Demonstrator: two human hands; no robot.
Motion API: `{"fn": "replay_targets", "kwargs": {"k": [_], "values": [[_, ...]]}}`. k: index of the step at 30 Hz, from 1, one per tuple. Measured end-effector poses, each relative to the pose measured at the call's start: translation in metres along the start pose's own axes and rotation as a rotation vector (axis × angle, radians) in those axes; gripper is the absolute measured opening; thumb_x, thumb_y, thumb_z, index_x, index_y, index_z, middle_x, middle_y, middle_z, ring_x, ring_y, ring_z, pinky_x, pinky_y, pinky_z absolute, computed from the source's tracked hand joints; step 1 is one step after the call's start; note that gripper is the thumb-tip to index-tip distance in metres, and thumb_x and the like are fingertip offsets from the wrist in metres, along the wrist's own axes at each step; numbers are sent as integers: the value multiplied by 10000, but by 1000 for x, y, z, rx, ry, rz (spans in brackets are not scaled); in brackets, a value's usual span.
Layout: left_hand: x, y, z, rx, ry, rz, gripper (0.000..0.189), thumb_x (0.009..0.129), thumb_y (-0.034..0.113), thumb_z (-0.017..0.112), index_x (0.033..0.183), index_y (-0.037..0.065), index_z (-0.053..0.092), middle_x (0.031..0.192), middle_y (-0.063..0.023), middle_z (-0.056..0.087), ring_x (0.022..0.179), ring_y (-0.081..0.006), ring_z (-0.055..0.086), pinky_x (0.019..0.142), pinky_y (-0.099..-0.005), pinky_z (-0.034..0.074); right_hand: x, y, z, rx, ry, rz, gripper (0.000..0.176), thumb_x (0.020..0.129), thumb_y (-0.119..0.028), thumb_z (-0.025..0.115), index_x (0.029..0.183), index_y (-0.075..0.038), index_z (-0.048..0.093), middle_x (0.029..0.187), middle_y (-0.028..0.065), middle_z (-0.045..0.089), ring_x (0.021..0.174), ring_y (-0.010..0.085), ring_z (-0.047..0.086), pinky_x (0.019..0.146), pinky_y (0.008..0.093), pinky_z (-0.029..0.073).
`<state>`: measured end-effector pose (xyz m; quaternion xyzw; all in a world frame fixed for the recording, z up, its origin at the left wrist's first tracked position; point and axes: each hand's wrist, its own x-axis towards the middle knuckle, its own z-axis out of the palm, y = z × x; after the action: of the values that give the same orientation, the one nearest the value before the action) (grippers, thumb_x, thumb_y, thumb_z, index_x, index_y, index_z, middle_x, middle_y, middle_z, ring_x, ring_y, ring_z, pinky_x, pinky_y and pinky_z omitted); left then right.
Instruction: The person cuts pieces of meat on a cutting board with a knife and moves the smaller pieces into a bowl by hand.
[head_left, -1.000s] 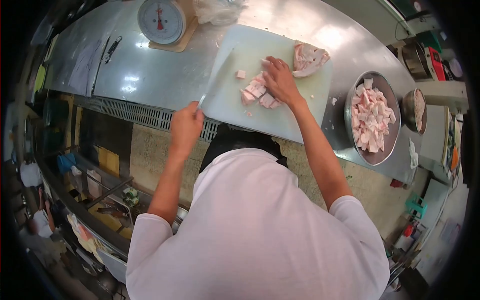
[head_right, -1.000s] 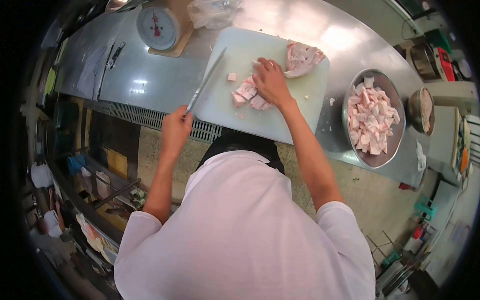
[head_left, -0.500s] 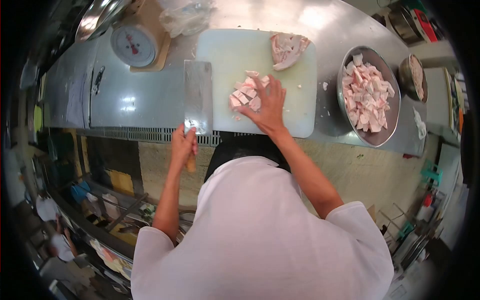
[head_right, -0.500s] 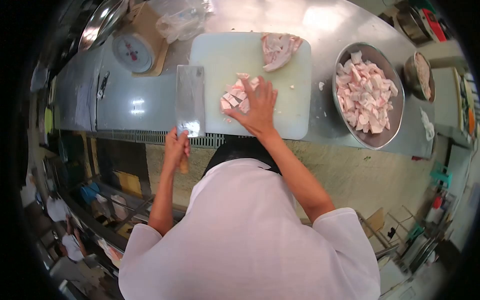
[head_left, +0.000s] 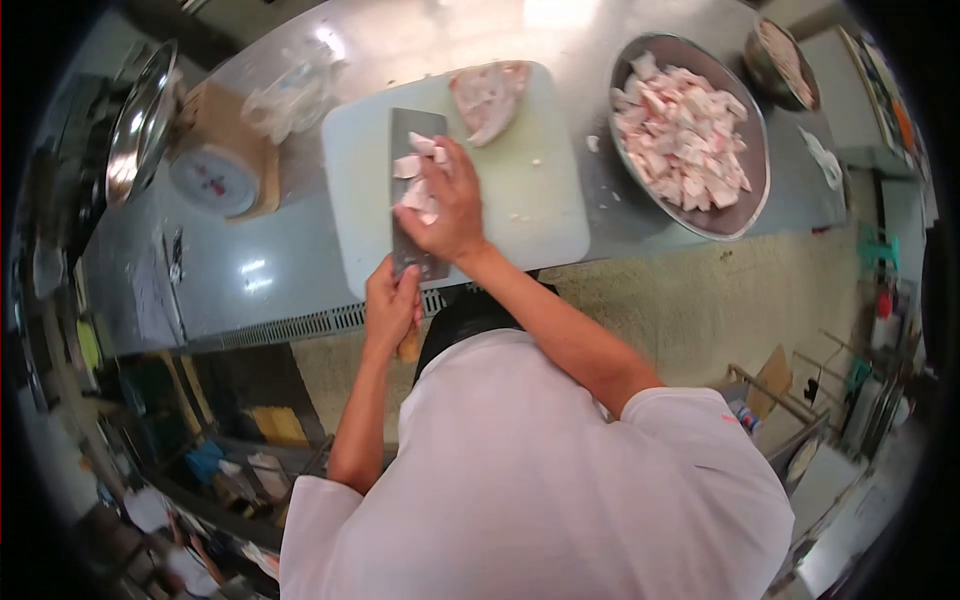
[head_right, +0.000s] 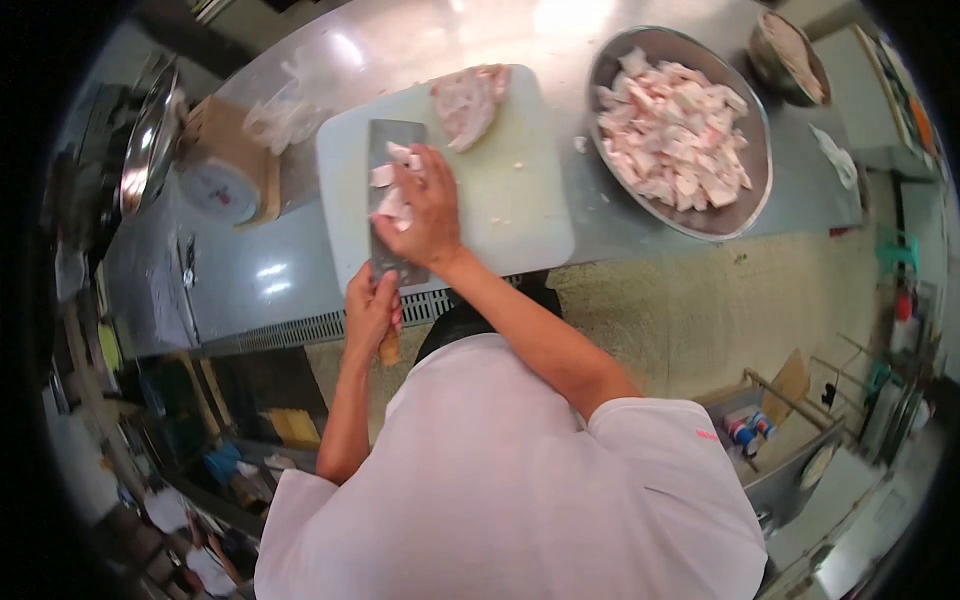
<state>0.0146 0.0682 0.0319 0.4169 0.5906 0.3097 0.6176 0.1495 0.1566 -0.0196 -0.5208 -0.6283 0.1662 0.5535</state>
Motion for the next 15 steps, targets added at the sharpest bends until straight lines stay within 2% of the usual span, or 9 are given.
{"fn": "replay_targets", "kwargs": {"k": [3,5,7,8,9,10,12,13,15], "values": [[-9,37,18,124,-14,145,111,999,133,511,1004,25,538,561,24,456,413,-51,415,378,-232,348,29,-26,-34,75,135,-36,646,655,-272,755,1232,-29,596,1349,257,458,1284,461,401,1099,526,314],[-11,65,40,191,-75,243,95,995,103,509,994,19,552,549,25,468,408,-48,418,374,-227,333,54,-26,-73,-39,246,-144,619,730,-283,738,1256,-3,571,1378,240,459,1316,443,411,1085,500,337],[-4,80,68,320,-176,433,98,976,91,531,966,1,567,551,0,500,430,-61,452,394,-246,360,74,-20,-136,-346,252,-211,562,789,-241,702,1284,-21,552,1334,185,512,1292,401,440,1100,480,315],[1,85,82,335,-247,470,99,967,87,543,950,-7,567,558,-12,513,442,-66,463,407,-257,374,82,-13,-160,-354,375,-140,470,842,-212,688,1255,-17,575,1311,165,512,1252,347,473,1060,455,369],[6,90,92,350,-318,509,102,957,83,554,934,-15,567,564,-24,525,454,-72,475,419,-269,388,89,-5,-181,-150,490,-47,441,867,-224,705,1240,-14,599,1303,148,499,1202,291,508,1014,390,417],[8,93,97,345,-308,519,102,957,83,554,934,-15,567,564,-24,525,454,-72,475,419,-269,388,94,10,-211,-299,498,21,444,872,-255,717,1223,2,624,1363,153,463,1203,267,526,998,337,437],[11,97,104,397,-322,547,121,947,90,571,925,-29,562,562,-33,520,463,-78,473,430,-286,394,91,72,-255,-422,586,199,505,834,-290,740,1220,16,628,1290,226,537,1262,376,469,1022,431,422],[11,92,101,303,-310,501,131,957,121,575,938,-9,578,564,-8,510,450,-67,452,413,-262,370,85,97,-272,-422,592,193,505,834,-290,740,1220,16,628,1290,226,537,1262,376,469,1022,431,422],[7,92,79,224,-251,397,132,964,137,573,945,7,586,566,9,497,443,-58,440,406,-246,363,75,130,-295,-765,472,358,453,826,-211,727,1201,27,637,1287,226,544,1242,379,499,1017,411,431]]}}
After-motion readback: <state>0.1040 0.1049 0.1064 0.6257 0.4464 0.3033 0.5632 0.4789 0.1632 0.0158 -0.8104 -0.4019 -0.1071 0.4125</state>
